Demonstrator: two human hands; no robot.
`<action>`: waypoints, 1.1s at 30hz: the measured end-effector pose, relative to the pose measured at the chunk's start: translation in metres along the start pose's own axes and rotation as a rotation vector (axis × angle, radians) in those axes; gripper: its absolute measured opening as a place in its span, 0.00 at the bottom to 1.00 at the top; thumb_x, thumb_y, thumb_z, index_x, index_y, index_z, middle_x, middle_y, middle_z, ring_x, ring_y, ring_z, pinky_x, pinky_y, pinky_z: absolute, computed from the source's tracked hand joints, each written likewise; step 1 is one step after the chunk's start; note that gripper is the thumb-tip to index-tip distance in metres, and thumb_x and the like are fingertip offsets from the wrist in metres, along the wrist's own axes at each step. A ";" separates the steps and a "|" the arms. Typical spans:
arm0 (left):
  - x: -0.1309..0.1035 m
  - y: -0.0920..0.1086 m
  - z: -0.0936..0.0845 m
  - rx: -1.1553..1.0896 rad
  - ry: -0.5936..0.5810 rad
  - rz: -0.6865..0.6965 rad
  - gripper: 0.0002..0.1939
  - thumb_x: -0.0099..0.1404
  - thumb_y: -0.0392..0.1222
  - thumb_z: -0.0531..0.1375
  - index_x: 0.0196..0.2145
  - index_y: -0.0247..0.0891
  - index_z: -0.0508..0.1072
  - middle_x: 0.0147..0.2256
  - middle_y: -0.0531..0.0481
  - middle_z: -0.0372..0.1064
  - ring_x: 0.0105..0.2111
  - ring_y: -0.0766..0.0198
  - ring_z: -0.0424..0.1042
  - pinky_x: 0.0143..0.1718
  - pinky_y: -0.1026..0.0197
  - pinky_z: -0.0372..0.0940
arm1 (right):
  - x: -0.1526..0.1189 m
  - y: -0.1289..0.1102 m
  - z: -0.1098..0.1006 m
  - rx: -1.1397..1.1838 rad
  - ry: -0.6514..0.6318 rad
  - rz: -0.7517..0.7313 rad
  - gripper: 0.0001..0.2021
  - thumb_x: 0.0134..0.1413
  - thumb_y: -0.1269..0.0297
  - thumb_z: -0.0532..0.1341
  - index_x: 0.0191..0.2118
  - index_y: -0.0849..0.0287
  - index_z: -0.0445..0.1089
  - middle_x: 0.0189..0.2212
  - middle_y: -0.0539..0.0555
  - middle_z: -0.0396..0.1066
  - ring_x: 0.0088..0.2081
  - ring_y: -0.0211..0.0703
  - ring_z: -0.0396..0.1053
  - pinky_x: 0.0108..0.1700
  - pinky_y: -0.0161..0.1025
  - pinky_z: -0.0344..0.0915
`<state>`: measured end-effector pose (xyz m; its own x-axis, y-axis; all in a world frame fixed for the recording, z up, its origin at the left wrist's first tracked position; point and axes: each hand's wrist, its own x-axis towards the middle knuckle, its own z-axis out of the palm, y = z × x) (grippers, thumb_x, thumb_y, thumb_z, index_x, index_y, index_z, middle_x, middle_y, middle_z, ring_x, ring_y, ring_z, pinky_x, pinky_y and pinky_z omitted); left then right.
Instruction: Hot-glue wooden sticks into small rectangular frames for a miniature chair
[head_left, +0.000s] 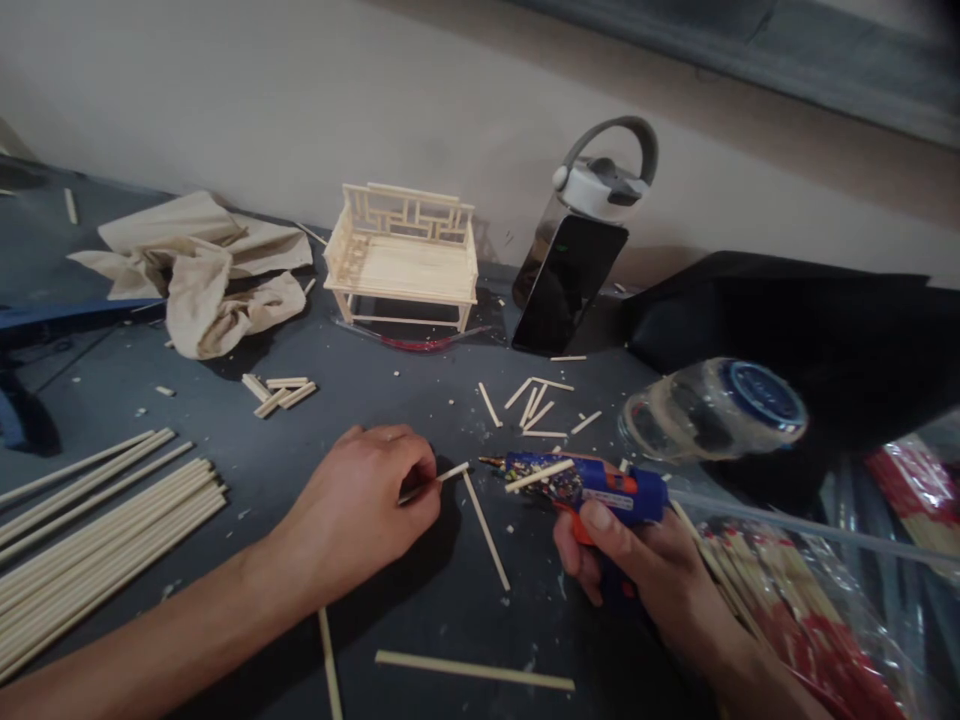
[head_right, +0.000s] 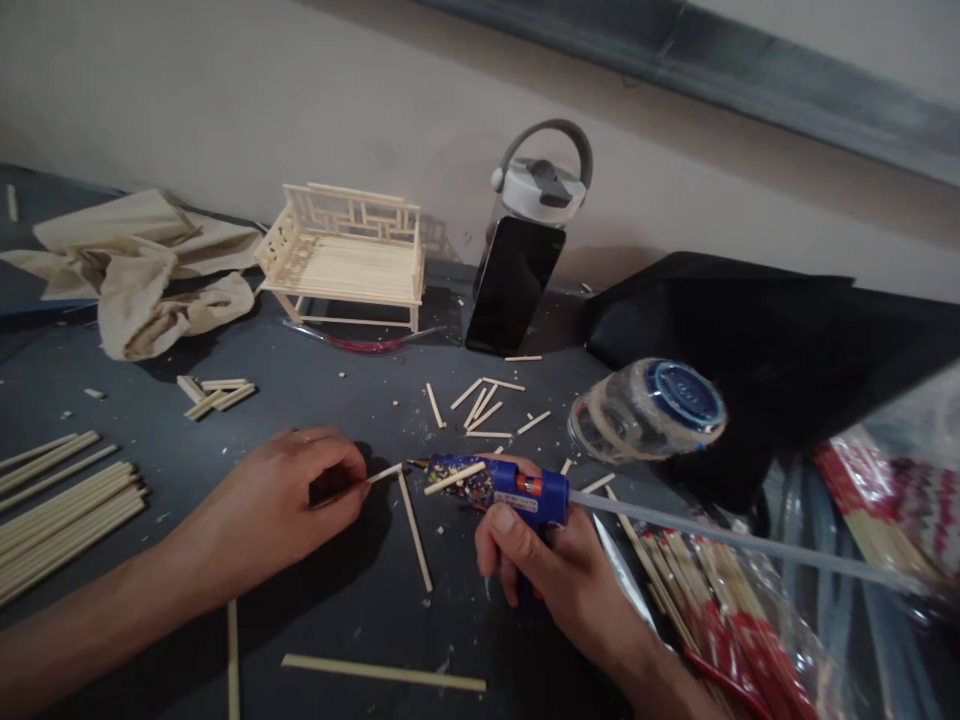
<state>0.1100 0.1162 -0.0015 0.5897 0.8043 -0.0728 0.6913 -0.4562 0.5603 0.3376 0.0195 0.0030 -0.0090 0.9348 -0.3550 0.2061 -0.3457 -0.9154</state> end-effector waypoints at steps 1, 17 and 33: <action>0.000 0.000 0.000 0.001 0.001 0.002 0.05 0.59 0.38 0.56 0.27 0.39 0.71 0.27 0.53 0.69 0.29 0.62 0.67 0.33 0.59 0.58 | 0.001 -0.001 0.001 -0.006 0.002 0.005 0.25 0.58 0.44 0.54 0.22 0.61 0.67 0.19 0.49 0.62 0.18 0.31 0.60 0.19 0.29 0.55; 0.002 -0.001 0.002 0.048 0.000 0.032 0.05 0.58 0.36 0.56 0.26 0.39 0.70 0.27 0.52 0.69 0.29 0.63 0.67 0.33 0.59 0.57 | -0.003 0.004 -0.002 -0.115 0.037 -0.080 0.17 0.61 0.50 0.54 0.32 0.58 0.68 0.22 0.48 0.66 0.19 0.31 0.61 0.21 0.30 0.60; -0.001 -0.001 -0.003 0.021 -0.031 0.045 0.05 0.61 0.38 0.55 0.29 0.39 0.70 0.29 0.51 0.68 0.30 0.62 0.67 0.32 0.60 0.58 | -0.035 0.003 -0.035 -0.883 0.287 -0.547 0.39 0.53 0.65 0.62 0.67 0.52 0.42 0.33 0.54 0.75 0.31 0.49 0.74 0.33 0.42 0.70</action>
<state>0.1072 0.1170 0.0001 0.6327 0.7709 -0.0739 0.6723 -0.4994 0.5465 0.3728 -0.0114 0.0193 -0.1084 0.9685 0.2241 0.8782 0.1989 -0.4350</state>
